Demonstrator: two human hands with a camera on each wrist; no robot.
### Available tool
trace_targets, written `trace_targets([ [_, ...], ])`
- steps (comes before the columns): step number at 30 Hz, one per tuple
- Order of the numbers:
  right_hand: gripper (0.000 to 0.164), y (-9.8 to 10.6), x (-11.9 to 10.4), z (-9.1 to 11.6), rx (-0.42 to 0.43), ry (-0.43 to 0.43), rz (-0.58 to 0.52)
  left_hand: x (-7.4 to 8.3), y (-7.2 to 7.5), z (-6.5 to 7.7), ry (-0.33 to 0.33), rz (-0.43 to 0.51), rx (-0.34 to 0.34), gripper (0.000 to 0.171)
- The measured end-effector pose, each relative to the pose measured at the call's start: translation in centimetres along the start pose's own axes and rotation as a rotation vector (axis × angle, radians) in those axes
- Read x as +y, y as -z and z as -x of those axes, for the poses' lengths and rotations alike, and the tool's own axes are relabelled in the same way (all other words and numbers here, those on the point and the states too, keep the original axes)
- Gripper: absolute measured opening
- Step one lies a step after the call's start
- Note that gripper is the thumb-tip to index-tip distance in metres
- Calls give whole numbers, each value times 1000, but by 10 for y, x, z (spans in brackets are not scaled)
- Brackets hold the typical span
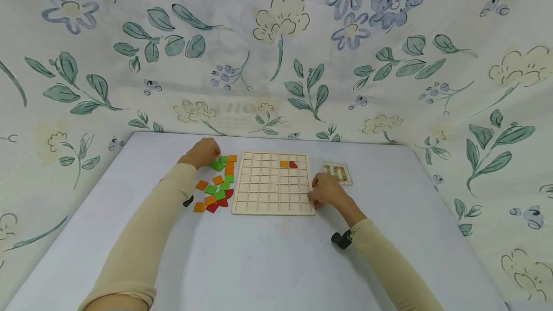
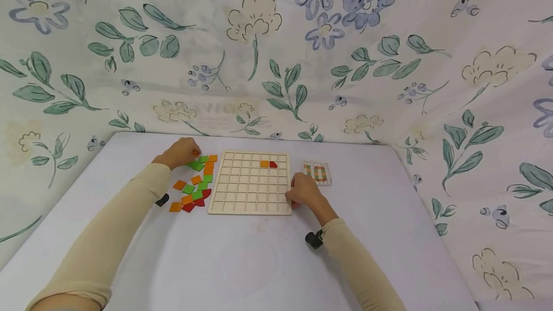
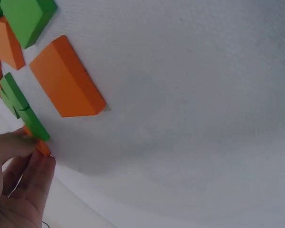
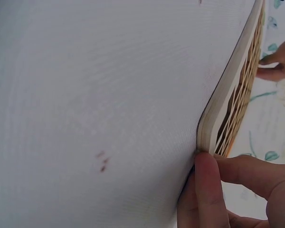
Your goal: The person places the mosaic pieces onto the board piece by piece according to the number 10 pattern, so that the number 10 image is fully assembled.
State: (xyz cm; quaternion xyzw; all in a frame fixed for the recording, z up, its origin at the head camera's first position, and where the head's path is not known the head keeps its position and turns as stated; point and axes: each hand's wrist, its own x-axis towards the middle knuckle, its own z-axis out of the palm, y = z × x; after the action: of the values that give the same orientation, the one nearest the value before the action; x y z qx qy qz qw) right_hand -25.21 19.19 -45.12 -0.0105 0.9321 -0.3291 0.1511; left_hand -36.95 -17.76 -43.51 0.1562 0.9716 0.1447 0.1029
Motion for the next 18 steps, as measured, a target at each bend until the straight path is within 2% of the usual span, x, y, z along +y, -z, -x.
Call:
trace_targets([
  [3, 29, 0, 0, 1, 0, -4, 6, -2, 1, 2, -7, 17, 4, 25],
  [8, 29, 1, 1, 0, 5, -15, 24, -1, -1, -2, -115, 44, 30, 28],
  [13, 29, 0, 2, -2, 1, -17, 25, 1, -7, -5, -204, 51, 17, 24],
  [16, 29, -1, 1, -2, -6, -18, 16, -1, -9, -6, -223, 45, 35, 22],
  [18, 28, 0, 1, -2, -6, -19, 15, -1, -10, -6, -210, 49, 38, 23],
])
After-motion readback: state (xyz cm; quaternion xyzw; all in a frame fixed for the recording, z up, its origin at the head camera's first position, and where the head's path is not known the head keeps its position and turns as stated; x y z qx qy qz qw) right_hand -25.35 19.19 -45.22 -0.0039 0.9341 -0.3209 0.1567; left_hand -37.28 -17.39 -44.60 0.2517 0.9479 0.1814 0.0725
